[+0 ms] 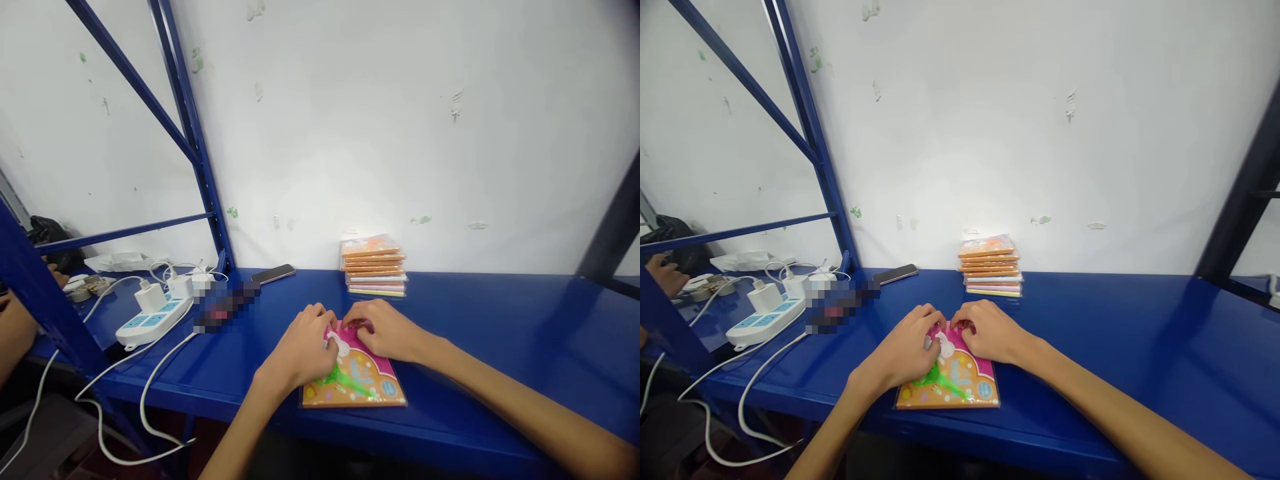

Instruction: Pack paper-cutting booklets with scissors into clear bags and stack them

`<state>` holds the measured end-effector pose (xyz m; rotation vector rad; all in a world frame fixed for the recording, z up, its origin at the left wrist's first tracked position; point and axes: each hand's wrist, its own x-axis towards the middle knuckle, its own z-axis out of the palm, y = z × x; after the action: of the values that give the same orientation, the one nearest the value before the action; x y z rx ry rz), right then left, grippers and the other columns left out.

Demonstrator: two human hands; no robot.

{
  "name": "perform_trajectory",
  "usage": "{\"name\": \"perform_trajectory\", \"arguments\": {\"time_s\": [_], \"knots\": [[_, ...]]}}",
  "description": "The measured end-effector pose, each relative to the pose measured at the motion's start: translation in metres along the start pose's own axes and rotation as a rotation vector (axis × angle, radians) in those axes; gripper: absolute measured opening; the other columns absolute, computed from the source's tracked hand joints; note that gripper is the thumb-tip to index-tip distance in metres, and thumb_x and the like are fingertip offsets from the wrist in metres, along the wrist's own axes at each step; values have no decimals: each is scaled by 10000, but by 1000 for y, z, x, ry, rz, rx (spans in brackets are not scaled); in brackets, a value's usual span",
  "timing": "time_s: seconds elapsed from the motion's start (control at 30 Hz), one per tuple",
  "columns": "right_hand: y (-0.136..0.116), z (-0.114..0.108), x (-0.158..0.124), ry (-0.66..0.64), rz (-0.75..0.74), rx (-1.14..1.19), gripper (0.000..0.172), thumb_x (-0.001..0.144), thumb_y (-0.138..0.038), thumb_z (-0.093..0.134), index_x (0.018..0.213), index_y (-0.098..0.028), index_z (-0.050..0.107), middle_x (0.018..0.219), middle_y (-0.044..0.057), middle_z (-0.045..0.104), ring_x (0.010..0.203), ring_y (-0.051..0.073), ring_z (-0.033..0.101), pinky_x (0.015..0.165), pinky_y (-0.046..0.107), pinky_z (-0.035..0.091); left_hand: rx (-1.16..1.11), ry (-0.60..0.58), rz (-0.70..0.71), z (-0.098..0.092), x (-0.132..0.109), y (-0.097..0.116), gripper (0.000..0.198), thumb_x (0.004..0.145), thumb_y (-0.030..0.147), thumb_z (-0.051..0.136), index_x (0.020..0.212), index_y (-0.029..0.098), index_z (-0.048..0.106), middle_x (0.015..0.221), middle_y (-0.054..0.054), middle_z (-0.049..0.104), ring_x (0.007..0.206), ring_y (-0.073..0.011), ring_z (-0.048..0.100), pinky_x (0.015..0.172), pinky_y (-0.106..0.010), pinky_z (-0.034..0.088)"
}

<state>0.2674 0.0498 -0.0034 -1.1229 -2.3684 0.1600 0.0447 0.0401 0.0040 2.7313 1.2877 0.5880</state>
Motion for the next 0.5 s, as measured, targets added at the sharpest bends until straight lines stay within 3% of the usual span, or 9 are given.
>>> {"name": "perform_trajectory", "arguments": {"time_s": [0.2,0.33,0.5], "knots": [[5,-2,-4,27,58,-17,376,739,-33,475,895,-181,784,879,45,787,793,189,701,737,269,491,42,-8,-79,-3,-2,1,257,835,171,474,1033,195,636,1034,-97,609,1005,-263,577,910,-402,461],[4,2,-3,19,-7,-20,438,715,-30,497,1011,-185,780,1000,52,780,876,194,696,804,273,492,95,-8,-16,0,-1,6,278,856,205,479,1074,205,652,1047,-96,615,1015,-279,573,918,-437,450],[7,3,-3,45,65,-64,376,766,-38,475,923,-176,788,903,58,791,819,204,708,773,289,489,29,-23,-37,0,-2,7,310,854,195,479,1107,205,658,1061,-94,618,1032,-263,570,949,-394,458]]}}
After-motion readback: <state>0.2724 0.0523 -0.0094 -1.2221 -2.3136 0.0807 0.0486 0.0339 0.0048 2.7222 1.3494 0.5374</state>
